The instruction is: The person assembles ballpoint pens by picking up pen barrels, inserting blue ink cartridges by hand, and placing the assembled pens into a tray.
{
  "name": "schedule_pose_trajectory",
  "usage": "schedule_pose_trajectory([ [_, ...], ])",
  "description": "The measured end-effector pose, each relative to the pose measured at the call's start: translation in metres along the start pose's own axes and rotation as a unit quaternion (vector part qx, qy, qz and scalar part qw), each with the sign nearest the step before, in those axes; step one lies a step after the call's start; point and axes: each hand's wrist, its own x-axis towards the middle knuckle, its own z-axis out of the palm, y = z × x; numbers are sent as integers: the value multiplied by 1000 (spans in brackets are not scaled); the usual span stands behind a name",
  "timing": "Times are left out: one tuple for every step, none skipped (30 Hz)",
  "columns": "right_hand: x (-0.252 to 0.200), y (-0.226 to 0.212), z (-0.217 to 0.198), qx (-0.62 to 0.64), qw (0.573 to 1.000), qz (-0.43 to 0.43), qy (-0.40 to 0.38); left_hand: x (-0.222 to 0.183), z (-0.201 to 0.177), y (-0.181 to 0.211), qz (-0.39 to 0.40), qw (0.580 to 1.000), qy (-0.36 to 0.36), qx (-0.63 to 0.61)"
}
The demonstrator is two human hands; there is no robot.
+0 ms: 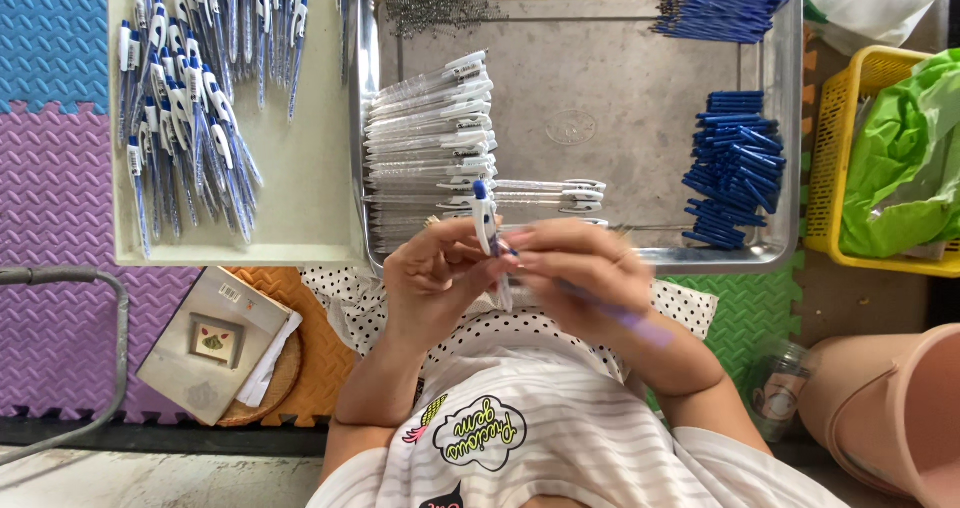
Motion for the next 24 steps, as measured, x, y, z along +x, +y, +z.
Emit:
schedule_pose_trajectory([
  [-1, 2, -5, 0, 1000, -2, -2, 3, 3, 4, 2, 1000, 1, -1],
  [-3, 3, -10, 40, 997, 53, 41, 3, 5, 9, -25, 999, -10, -23],
  [-6, 4, -14, 80, 987, 108, 84, 4, 8, 14, -53, 997, -21, -44],
  [0, 7, -15, 81, 987, 108, 82, 3, 9, 13, -51, 997, -20, -45],
  [7, 11, -16, 77, 986, 124, 77, 2, 10, 13, -59, 997, -37, -43],
  [15, 15, -18, 71, 985, 138, 73, 5, 11, 13, -65, 995, -57, -41],
  [23, 16, -19, 71, 986, 135, 72, 6, 11, 12, -61, 996, -58, -41],
  [29, 16, -20, 31, 988, 143, 46, 5, 12, 11, -64, 995, -63, -37],
  [35, 15, -22, -9, 988, 150, 21, 4, 12, 11, -66, 995, -68, -33],
  [33, 18, -24, -9, 989, 149, 19, 4, 14, 12, -64, 995, -67, -34],
  [31, 20, -27, 32, 983, 178, 8, 4, 16, 14, -66, 995, -71, -33],
  [31, 23, -28, 73, 976, 204, -2, 7, 17, 17, -66, 994, -76, -31],
  [32, 25, -30, 72, 977, 200, -3, 8, 17, 16, -62, 995, -77, -31],
  [33, 27, -31, 113, 966, 227, -47, 7, 18, 15, -64, 994, -81, -26],
  [33, 28, -33, 153, 951, 253, -92, 6, 18, 15, -66, 994, -85, -21],
  [32, 29, -32, 153, 951, 252, -93, 4, 18, 14, -65, 994, -85, -21],
  [31, 29, -31, 171, 942, 277, -84, 3, 18, 14, -71, 993, -91, -31],
  [30, 30, -31, 188, 932, 302, -74, 2, 19, 14, -77, 991, -98, -41],
  [34, 29, -33, 188, 932, 301, -74, 2, 17, 14, -75, 992, -98, -40],
  [38, 29, -34, 202, 929, 300, -82, 3, 15, 14, -95, 987, -116, -62],
  [42, 28, -36, 216, 925, 300, -89, 4, 13, 14, -114, 981, -134, -83],
  [47, 28, -38, 215, 926, 299, -88, 4, 12, 13, -113, 981, -135, -82],
  [51, 28, -42, 200, 931, 291, -95, 4, 11, 11, -132, 976, -144, -100],
  [54, 27, -44, 184, 936, 283, -103, 3, 9, 9, -150, 970, -153, -117],
])
